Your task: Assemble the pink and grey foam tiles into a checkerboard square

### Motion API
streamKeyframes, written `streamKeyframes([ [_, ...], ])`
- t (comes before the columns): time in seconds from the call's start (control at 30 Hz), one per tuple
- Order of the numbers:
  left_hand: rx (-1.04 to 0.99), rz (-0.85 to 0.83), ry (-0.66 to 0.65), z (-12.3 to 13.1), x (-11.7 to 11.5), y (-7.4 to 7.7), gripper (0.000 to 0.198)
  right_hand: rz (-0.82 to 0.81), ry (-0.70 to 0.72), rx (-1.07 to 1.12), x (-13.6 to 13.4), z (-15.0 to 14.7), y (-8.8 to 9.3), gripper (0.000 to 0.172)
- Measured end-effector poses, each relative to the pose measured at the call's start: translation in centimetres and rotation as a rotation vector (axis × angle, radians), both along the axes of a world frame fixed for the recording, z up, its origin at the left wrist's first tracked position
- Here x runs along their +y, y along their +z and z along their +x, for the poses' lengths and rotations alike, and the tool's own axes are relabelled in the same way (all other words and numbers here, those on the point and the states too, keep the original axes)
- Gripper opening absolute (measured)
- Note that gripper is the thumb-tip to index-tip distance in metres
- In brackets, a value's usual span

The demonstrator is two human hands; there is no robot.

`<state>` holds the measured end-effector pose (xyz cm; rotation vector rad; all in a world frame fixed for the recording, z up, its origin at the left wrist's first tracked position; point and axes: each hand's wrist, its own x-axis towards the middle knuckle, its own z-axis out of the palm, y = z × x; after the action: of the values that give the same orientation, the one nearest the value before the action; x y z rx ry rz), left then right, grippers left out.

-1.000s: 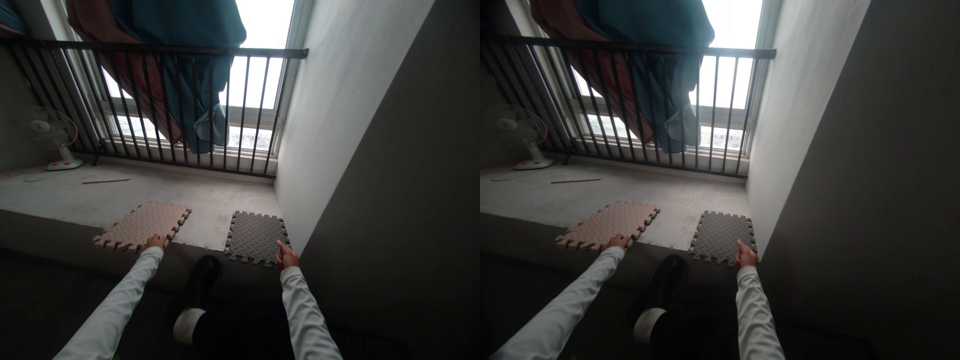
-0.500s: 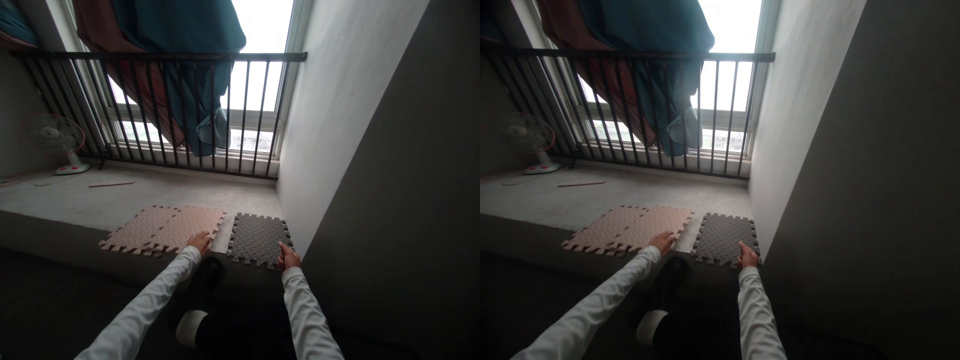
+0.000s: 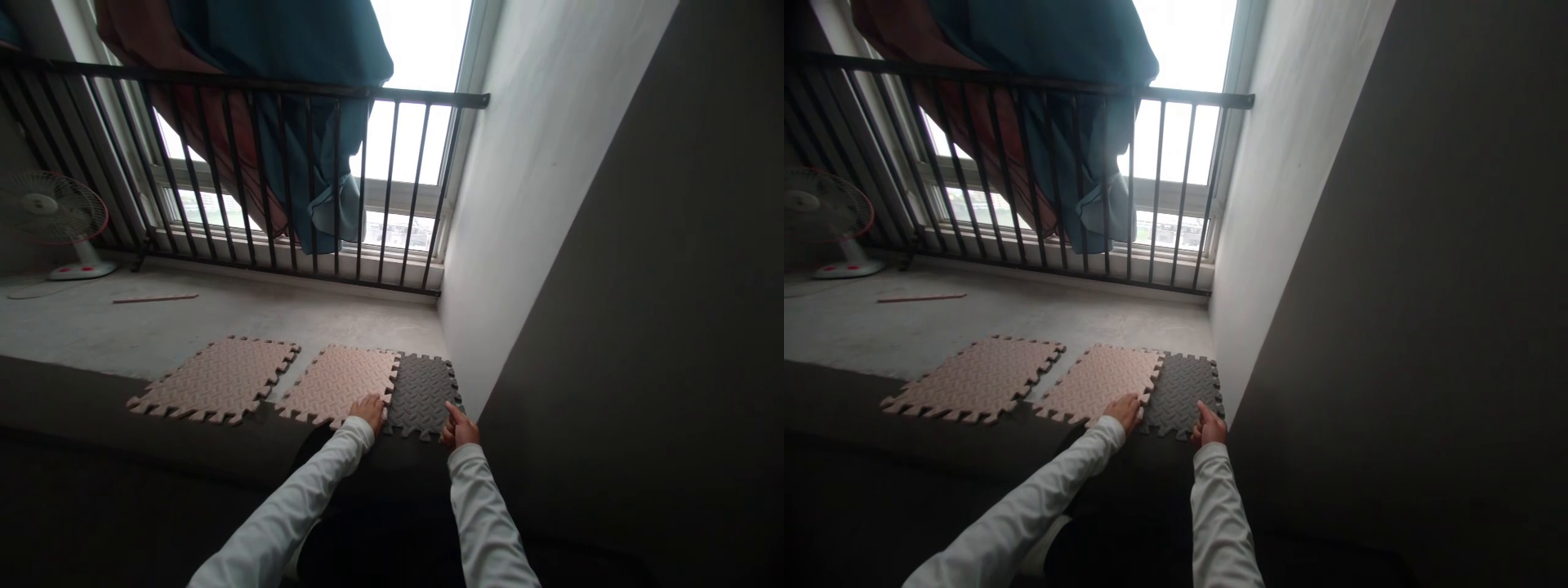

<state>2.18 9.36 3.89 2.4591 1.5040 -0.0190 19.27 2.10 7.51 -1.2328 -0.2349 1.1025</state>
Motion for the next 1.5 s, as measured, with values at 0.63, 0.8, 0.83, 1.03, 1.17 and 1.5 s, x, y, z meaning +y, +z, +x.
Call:
streamKeyframes([
  [0.63, 0.152, 0.055, 0.136, -2.2, 3.4, -1.3, 0.035, -0.034, -0.056, 0.046, 0.5, 0.3, -0.7, 0.050],
  [0.8, 0.165, 0.031, 0.141, -2.6, 3.8, -1.7, 0.035, -0.039, -0.071, 0.067, 0.5, 0.3, -0.6, 0.050],
  [0.83, 0.165, 0.025, 0.141, -2.7, 3.8, -1.8, 0.035, -0.030, -0.059, 0.073, 0.4, 0.3, -0.5, 0.050],
  [1.03, 0.163, -0.012, 0.137, -3.0, 4.4, -2.3, 0.034, -0.008, -0.035, 0.074, 0.1, 0.2, 0.0, 0.050],
  [1.17, 0.167, -0.028, 0.126, -3.2, 4.6, -2.2, 0.033, -0.004, -0.027, 0.065, 0.1, 0.3, -0.1, 0.050],
  [1.5, 0.158, -0.056, 0.108, -3.5, 4.3, -1.3, 0.035, 0.016, 0.014, 0.082, 0.2, 0.6, -0.7, 0.051],
])
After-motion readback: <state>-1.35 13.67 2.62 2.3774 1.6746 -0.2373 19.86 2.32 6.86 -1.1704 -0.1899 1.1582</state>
